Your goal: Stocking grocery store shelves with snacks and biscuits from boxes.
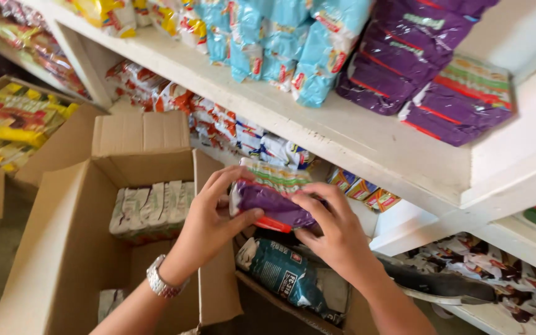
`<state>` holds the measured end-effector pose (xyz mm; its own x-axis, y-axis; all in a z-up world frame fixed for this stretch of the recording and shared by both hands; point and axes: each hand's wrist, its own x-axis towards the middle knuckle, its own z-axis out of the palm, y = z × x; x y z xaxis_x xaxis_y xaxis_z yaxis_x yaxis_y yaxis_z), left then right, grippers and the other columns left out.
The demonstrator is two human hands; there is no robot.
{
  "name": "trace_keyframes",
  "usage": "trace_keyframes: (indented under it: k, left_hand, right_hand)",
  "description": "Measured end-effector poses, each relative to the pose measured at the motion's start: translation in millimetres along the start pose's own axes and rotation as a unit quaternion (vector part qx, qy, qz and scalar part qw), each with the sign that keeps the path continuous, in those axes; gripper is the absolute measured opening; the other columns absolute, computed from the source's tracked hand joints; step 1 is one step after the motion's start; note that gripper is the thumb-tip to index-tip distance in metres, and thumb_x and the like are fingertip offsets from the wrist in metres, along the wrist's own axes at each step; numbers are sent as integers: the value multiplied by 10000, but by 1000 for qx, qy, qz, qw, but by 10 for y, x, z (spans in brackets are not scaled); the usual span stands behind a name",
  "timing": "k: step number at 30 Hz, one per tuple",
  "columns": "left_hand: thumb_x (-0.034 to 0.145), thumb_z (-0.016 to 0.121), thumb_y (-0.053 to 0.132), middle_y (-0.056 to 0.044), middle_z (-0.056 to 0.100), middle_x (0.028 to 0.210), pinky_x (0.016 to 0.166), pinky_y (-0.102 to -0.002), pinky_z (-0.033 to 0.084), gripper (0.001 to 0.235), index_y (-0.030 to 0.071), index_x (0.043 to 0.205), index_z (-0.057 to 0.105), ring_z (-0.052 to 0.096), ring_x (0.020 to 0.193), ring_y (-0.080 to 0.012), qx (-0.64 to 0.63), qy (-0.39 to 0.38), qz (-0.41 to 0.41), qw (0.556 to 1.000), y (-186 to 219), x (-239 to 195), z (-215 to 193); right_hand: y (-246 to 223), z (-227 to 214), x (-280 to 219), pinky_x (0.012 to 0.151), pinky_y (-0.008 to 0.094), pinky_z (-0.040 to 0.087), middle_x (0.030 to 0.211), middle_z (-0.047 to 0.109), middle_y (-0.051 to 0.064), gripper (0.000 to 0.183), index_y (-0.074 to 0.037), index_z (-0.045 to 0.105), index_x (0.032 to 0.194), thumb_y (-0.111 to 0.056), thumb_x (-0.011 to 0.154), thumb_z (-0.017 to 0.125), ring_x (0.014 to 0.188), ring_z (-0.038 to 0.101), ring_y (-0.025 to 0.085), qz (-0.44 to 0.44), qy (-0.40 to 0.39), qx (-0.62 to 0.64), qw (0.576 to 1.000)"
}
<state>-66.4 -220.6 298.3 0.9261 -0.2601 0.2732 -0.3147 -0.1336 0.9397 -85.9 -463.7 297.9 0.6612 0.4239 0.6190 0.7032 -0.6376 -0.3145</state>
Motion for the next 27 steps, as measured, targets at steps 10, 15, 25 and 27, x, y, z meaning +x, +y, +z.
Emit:
trace_keyframes:
  k: [10, 15, 25, 27]
  left_hand:
    - [818, 817, -130, -138, 385, 1594, 1068, -349, 606, 449, 44, 1179, 613, 560, 1374, -217, -140, -6, 297, 945, -22, 561, 804]
    - [855, 831, -109, -102, 381, 1621, 1175, -349, 537, 456, 57, 1211, 597, 508, 1439, -202, -210, -80, 356, 907, 178, 1427, 1486]
    - [878, 807, -117, -96, 428, 1633, 1195, -330, 455, 456, 98, 1211, 581, 436, 1486, -178, -346, -192, 320, 861, 44, 2325, 2251]
    - [880, 802, -119, -104, 426, 1649, 1196, -334, 458, 464, 102, 1220, 577, 430, 1502, -186, -351, -190, 308, 863, -2, 2434, 2300]
  right_hand:
    - [109, -901, -319, 983, 375, 604, 1423, 497, 118, 709, -80, 578, 1372, -56, 721, 857, 1249, 640, 239, 142, 197, 49, 969]
    - [278, -948, -279, 1048, 415, 603, 1443, 427, 121, 499, -50, 603, 1245, 58, 807, 817, 1262, 564, 243, 155, 356, 14, 922]
    - [863, -968, -133, 1199, 468, 369, 1450, 496, 129, 260, -56, 579, 1216, 94, 1031, 684, 1389, 451, 343, 100, 422, -305, 848]
    - [991, -970, -60, 1184, 473, 367, 1444, 528, 114, 257, -65, 603, 1176, 107, 1004, 687, 1380, 450, 348, 101, 408, -340, 841]
